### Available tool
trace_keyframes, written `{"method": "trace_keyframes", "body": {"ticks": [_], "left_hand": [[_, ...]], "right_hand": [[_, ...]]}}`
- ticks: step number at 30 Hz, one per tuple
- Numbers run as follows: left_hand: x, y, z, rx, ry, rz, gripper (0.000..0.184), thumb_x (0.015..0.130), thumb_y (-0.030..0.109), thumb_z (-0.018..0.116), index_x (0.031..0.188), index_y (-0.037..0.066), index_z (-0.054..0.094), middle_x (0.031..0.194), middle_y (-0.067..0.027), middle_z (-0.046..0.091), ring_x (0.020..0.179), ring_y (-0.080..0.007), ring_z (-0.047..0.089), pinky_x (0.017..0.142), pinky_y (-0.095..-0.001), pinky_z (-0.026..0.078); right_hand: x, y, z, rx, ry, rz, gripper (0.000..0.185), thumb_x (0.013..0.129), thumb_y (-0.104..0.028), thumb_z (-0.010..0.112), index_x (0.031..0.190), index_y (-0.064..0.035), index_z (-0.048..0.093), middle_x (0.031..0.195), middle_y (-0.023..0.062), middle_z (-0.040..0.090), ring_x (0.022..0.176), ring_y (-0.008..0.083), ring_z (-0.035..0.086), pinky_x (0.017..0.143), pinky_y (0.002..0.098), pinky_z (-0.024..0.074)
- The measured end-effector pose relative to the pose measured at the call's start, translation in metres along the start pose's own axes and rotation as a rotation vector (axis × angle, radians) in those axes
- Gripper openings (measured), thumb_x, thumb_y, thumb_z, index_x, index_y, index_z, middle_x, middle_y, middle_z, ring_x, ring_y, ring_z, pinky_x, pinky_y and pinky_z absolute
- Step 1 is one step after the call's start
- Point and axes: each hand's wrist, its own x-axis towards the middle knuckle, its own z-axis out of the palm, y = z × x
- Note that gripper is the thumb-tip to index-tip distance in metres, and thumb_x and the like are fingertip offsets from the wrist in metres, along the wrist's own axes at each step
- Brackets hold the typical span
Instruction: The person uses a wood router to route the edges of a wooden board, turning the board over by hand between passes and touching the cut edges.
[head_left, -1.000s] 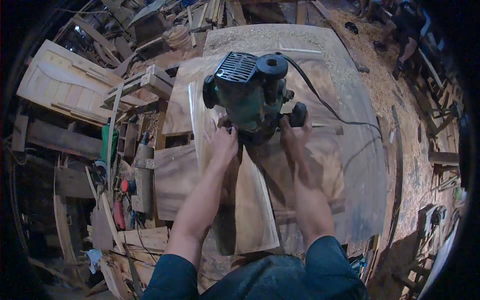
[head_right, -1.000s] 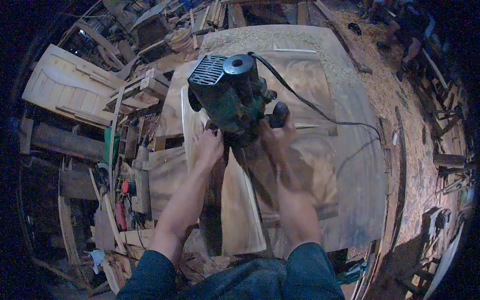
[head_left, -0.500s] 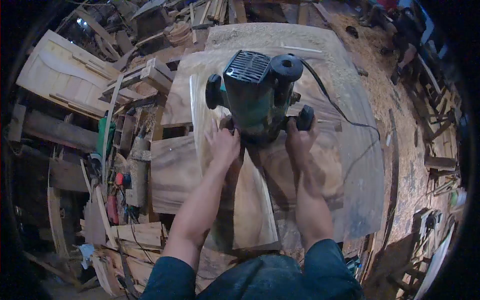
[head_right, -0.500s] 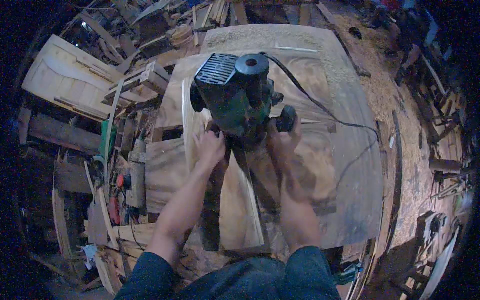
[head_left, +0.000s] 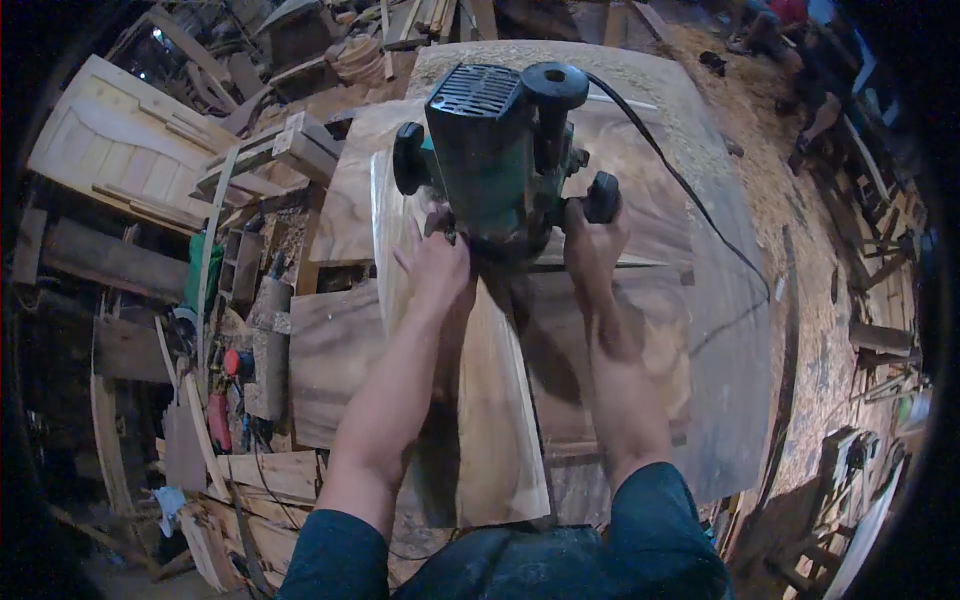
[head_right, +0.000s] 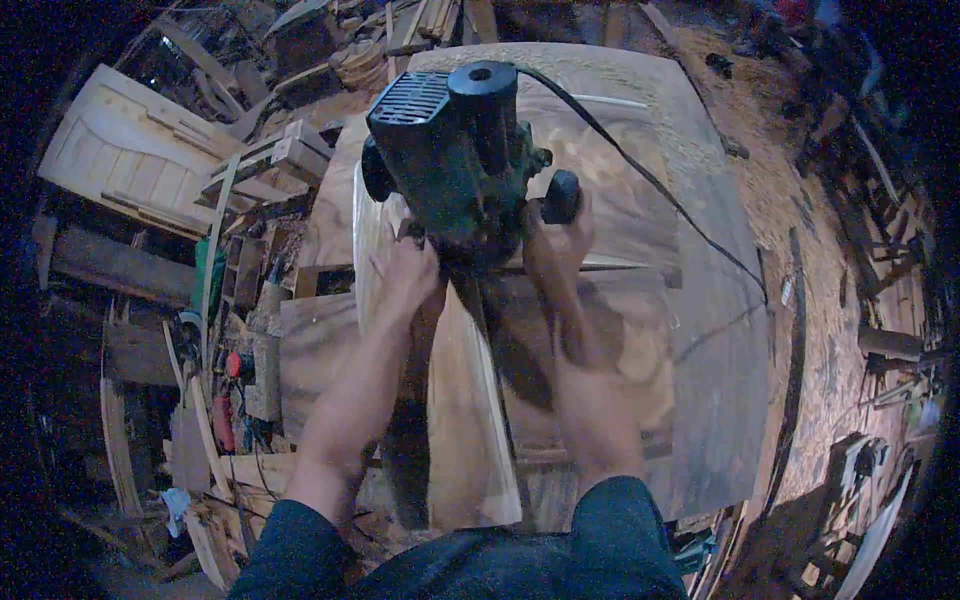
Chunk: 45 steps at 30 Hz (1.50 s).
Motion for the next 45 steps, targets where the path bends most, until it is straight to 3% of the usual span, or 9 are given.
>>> {"method": "trace_keyframes", "body": {"ticks": [2, 5, 11, 16, 23, 27, 37, 40, 45], "left_hand": [[0.008, 0.001, 0.003, -0.071, 0.112, 0.038, 0.051, 0.098, 0.040, 0.045, 0.111, -0.004, 0.067, 0.132, -0.0193, 0.060, 0.147, -0.0361, 0.022, 0.114, -0.0687, 0.009], [0.030, 0.004, -0.007, 0.060, -0.169, -0.072, 0.055, 0.099, 0.043, 0.043, 0.112, -0.004, 0.067, 0.137, -0.0222, 0.055, 0.147, -0.0364, 0.022, 0.114, -0.0680, 0.009], [0.063, 0.002, 0.006, -0.045, -0.005, -0.033, 0.059, 0.100, 0.046, 0.039, 0.114, -0.005, 0.066, 0.138, -0.0295, 0.050, 0.145, -0.0384, 0.025, 0.113, -0.0688, 0.011], [0.126, -0.045, 0.063, 0.077, 0.018, 0.113, 0.055, 0.100, 0.042, 0.041, 0.116, -0.005, 0.064, 0.139, -0.0243, 0.051, 0.143, -0.0421, 0.027, 0.111, -0.0724, 0.012], [0.052, -0.007, 0.003, 0.206, -0.066, 0.199, 0.050, 0.099, 0.037, 0.042, 0.119, -0.004, 0.063, 0.143, -0.0208, 0.048, 0.144, -0.0412, 0.027, 0.110, -0.0729, 0.014], [0.019, -0.004, 0.001, 0.028, -0.054, 0.031, 0.050, 0.099, 0.037, 0.042, 0.118, -0.003, 0.064, 0.148, -0.0209, 0.044, 0.145, -0.0396, 0.025, 0.112, -0.0700, 0.014], [-0.069, 0.005, -0.016, 0.123, -0.083, -0.042, 0.051, 0.099, 0.040, 0.044, 0.110, -0.004, 0.068, 0.135, -0.0253, 0.055, 0.148, -0.0324, 0.023, 0.116, -0.0633, 0.014], [-0.082, 0.009, -0.022, 0.124, -0.116, -0.036, 0.052, 0.099, 0.041, 0.044, 0.112, -0.003, 0.068, 0.136, -0.0249, 0.055, 0.148, -0.0318, 0.021, 0.117, -0.0615, 0.012], [-0.098, 0.007, -0.020, 0.157, -0.178, -0.075, 0.052, 0.099, 0.042, 0.044, 0.118, -0.001, 0.067, 0.138, -0.0227, 0.054, 0.148, -0.0316, 0.023, 0.118, -0.0591, 0.010]], "right_hand": [[0.009, 0.005, 0.009, 0.044, 0.006, -0.063, 0.039, 0.078, -0.016, 0.075, 0.110, -0.0003, 0.059, 0.089, 0.0065, 0.062, 0.085, 0.0170, 0.059, 0.081, 0.0326, 0.0482], [0.027, 0.010, 0.021, 0.027, -0.005, -0.131, 0.032, 0.080, -0.012, 0.073, 0.106, -0.0005, 0.057, 0.089, 0.0046, 0.060, 0.081, 0.0138, 0.058, 0.074, 0.0296, 0.0492], [0.063, 0.040, 0.049, 0.022, -0.018, -0.123, 0.029, 0.081, -0.009, 0.072, 0.104, -0.0008, 0.057, 0.088, 0.0042, 0.060, 0.080, 0.0124, 0.058, 0.070, 0.0281, 0.0496], [0.087, 0.034, 0.067, 0.016, -0.009, -0.060, 0.037, 0.075, -0.022, 0.078, 0.102, -0.0046, 0.059, 0.083, 0.0049, 0.062, 0.076, 0.0174, 0.058, 0.072, 0.0313, 0.0493], [0.043, 0.004, 0.038, -0.001, -0.015, -0.083, 0.036, 0.079, -0.013, 0.076, 0.108, 0.0006, 0.058, 0.093, 0.0062, 0.063, 0.084, 0.0131, 0.057, 0.075, 0.0306, 0.0488], [0.012, -0.022, 0.008, -0.091, -0.029, -0.024, 0.037, 0.080, -0.013, 0.075, 0.110, 0.0002, 0.058, 0.095, 0.0077, 0.063, 0.087, 0.0143, 0.058, 0.078, 0.0314, 0.0488], [-0.053, -0.032, -0.047, -0.103, -0.059, 0.109, 0.038, 0.081, -0.008, 0.069, 0.115, -0.0005, 0.054, 0.089, 0.0029, 0.058, 0.078, 0.0126, 0.056, 0.072, 0.0288, 0.0486], [-0.063, -0.026, -0.052, -0.092, 0.028, -0.170, 0.038, 0.081, -0.005, 0.067, 0.115, 0.0003, 0.052, 0.088, 0.0032, 0.058, 0.074, 0.0119, 0.055, 0.067, 0.0279, 0.0488], [-0.076, -0.023, -0.063, 0.033, -0.019, -0.034, 0.038, 0.082, -0.005, 0.068, 0.115, 0.0015, 0.051, 0.086, 0.0036, 0.058, 0.073, 0.0120, 0.056, 0.064, 0.0277, 0.0496]]}}
